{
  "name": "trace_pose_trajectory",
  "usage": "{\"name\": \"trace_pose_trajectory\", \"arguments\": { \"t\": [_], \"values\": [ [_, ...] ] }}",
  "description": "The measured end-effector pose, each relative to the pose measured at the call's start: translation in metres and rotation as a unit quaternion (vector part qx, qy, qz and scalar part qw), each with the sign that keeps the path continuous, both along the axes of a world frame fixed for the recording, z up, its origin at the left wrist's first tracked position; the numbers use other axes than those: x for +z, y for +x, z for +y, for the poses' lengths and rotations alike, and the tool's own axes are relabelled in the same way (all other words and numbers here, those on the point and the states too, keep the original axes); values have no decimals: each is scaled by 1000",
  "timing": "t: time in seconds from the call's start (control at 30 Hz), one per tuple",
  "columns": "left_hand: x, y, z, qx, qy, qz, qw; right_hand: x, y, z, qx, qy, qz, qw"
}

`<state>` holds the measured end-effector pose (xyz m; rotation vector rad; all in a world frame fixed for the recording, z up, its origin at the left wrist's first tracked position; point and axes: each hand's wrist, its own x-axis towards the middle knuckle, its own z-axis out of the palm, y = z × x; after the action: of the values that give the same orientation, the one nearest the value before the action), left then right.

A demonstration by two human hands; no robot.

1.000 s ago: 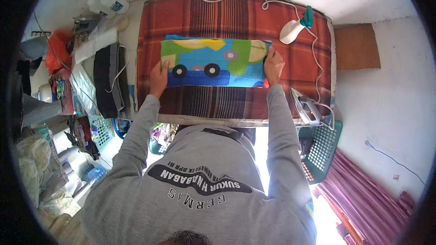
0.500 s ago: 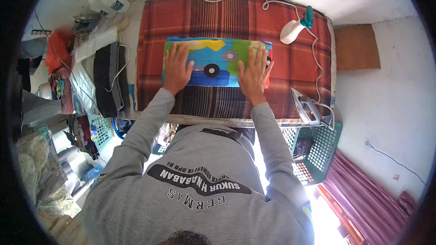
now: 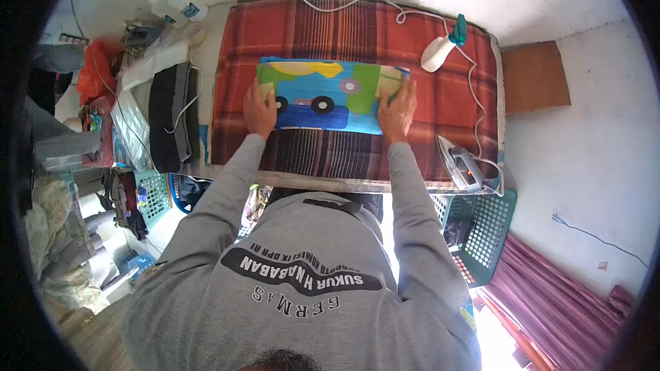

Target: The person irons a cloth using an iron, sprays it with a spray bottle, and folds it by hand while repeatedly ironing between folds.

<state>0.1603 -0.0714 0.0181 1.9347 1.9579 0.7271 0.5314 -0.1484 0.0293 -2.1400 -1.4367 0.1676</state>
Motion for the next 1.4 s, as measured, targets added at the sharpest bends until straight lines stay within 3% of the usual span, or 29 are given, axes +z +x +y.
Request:
{"name": "trace_pose_trajectory", "arguments": {
  "t": [0.03, 0.1, 0.13, 0.2, 0.23, 0.3, 0.33, 0.37, 0.4, 0.43, 0.47, 0.5, 0.57, 0.63, 0.67, 0.7, 0.73, 0.77, 0.83, 0.9, 0.93, 1.0, 1.1, 1.17, 1.2, 1.27, 1.3, 1.37, 1.4],
  "values": [
    [4, -2, -9, 4, 5, -2, 1000, 4, 0, -9, -87, -29, 28, 995],
    [8, -8, -24, 121, -109, -18, 987, 7, -3, -26, -110, -75, 69, 989],
    [9, -13, -20, 126, -108, -19, 986, 6, -2, -31, -136, -128, 109, 976],
    [12, -29, -9, 110, -232, -144, 956, 8, 5, -27, -133, -104, 114, 979],
    [15, -33, -13, 120, -228, -148, 955, 11, 11, -22, -134, -78, 120, 981],
    [27, -40, -17, 17, -403, -420, 813, 26, 35, -2, -79, -51, 102, 990],
    [44, -31, -36, 3, -406, -438, 802, 31, 48, 12, -35, -29, 86, 995],
    [29, -25, -54, -4, -426, -471, 772, 32, 66, 27, -5, -1, 50, 999],
    [54, -11, -83, -30, -451, -521, 724, 31, 81, 40, 25, 27, 18, 999],
    [52, 0, -108, -36, -497, -522, 692, 48, 87, 46, 28, 3, 54, 998],
    [10, 13, -135, -48, -493, -576, 650, 49, 99, 54, 44, 6, 52, 998],
    [-11, 30, -166, -46, -507, -531, 677, 29, 118, 63, 63, 17, 37, 997],
    [-29, 54, -215, -14, -569, -493, 658, 18, 137, 67, 47, 48, 88, 994],
    [-9, 62, -228, 48, -541, -458, 704, 28, 138, 60, 33, 83, 124, 988],
    [-4, 60, -228, 53, -540, -459, 703, 46, 137, 52, -54, 71, 155, 984],
    [1, 55, -226, 59, -476, -421, 770, 56, 136, 44, -142, 56, 183, 971],
    [9, 50, -226, 63, -408, -378, 828, 49, 149, 42, -137, 69, 185, 971],
    [31, 50, -221, 126, -376, -356, 847, 51, 152, 40, -135, 66, 184, 971],
    [17, 45, -215, 152, -257, -363, 882, 61, 154, 42, -97, 65, 209, 971],
    [6, 43, -205, 157, -186, -284, 927, 62, 145, 49, -71, 62, 228, 969],
    [-4, 44, -197, 149, -190, -290, 926, 59, 148, 57, -44, 59, 248, 966],
    [-24, 51, -186, 158, -183, -371, 896, 12, 168, 89, -165, 110, -52, 979],
    [-22, 68, -178, 210, -168, -393, 879, 34, 163, 112, -200, 141, -34, 969],
    [-52, 61, -174, 185, -166, -430, 868, 10, 184, 139, -72, 265, 139, 951],
    [-60, 59, -173, 207, -168, -438, 859, 18, 198, 142, -73, 269, 140, 950],
    [-21, 71, -175, 238, -165, -415, 863, 44, 219, 146, 108, 149, 227, 956],
    [-9, 73, -175, 233, -162, -413, 866, 54, 220, 145, 105, 156, 229, 955],
    [6, 74, -169, 225, -167, -178, 943, 73, 216, 141, 199, 215, 356, 887],
    [11, 76, -167, 220, -165, -177, 945, 88, 212, 135, 196, 220, 355, 887]
  ]
}}
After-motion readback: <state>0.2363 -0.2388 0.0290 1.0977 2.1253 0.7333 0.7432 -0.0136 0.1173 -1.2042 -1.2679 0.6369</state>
